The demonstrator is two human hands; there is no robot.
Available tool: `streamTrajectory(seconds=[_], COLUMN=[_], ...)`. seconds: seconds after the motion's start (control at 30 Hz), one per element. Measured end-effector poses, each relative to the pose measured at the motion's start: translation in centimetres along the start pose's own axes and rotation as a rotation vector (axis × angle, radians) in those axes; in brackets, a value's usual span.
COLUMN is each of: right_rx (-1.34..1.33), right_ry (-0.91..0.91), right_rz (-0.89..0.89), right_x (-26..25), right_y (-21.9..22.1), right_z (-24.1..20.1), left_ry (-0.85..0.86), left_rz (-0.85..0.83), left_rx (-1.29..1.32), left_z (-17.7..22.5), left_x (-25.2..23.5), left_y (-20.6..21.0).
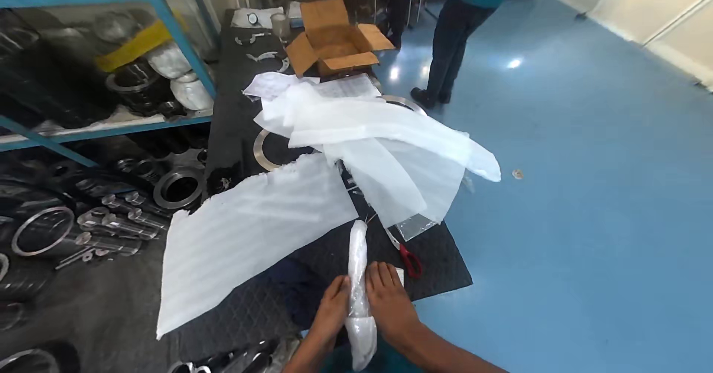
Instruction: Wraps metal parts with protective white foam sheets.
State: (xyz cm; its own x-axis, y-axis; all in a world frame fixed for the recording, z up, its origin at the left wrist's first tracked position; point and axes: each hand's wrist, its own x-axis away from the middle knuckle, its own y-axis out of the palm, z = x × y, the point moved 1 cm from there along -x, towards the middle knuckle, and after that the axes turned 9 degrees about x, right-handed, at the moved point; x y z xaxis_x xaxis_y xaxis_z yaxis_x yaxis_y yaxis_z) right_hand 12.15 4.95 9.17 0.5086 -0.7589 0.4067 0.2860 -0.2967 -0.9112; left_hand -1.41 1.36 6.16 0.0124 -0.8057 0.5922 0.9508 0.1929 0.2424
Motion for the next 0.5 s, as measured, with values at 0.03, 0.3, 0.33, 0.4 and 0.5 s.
streamTrajectory(seconds=[0.03,0.3,0.33,0.4,0.5], right_rx=[-0.007,0.014,0.031,0.017,-0.025], right_ry=[-0.002,-0.195,-0.226,-0.261,-0.246], right_rz=[-0.027,-0.084,-0.012,0.074,0.12], right_x=[-0.2,-0.9,-0.8,-0.8,-0.8], right_y=[-0.4,-1.6,-1.5,-1.4,-1.8], right_z=[-0.3,1.7,2.5,3.5,4.4], left_ry=[-0.062,-0.146,-0.165,-0.192,-0.208], left_rz=[-0.017,-0.034,-0.075,-0.127,-0.128], left_rx=[0.011,0.068,0.088,0.11,0.15], left_z=[0.4,-1.9,-1.5,-0.4,0.5], left_x=[0.2,-0.2,0.0,0.6,1.2], left_y=[0.4,-0.3,-0.9,-1.7,-2.2])
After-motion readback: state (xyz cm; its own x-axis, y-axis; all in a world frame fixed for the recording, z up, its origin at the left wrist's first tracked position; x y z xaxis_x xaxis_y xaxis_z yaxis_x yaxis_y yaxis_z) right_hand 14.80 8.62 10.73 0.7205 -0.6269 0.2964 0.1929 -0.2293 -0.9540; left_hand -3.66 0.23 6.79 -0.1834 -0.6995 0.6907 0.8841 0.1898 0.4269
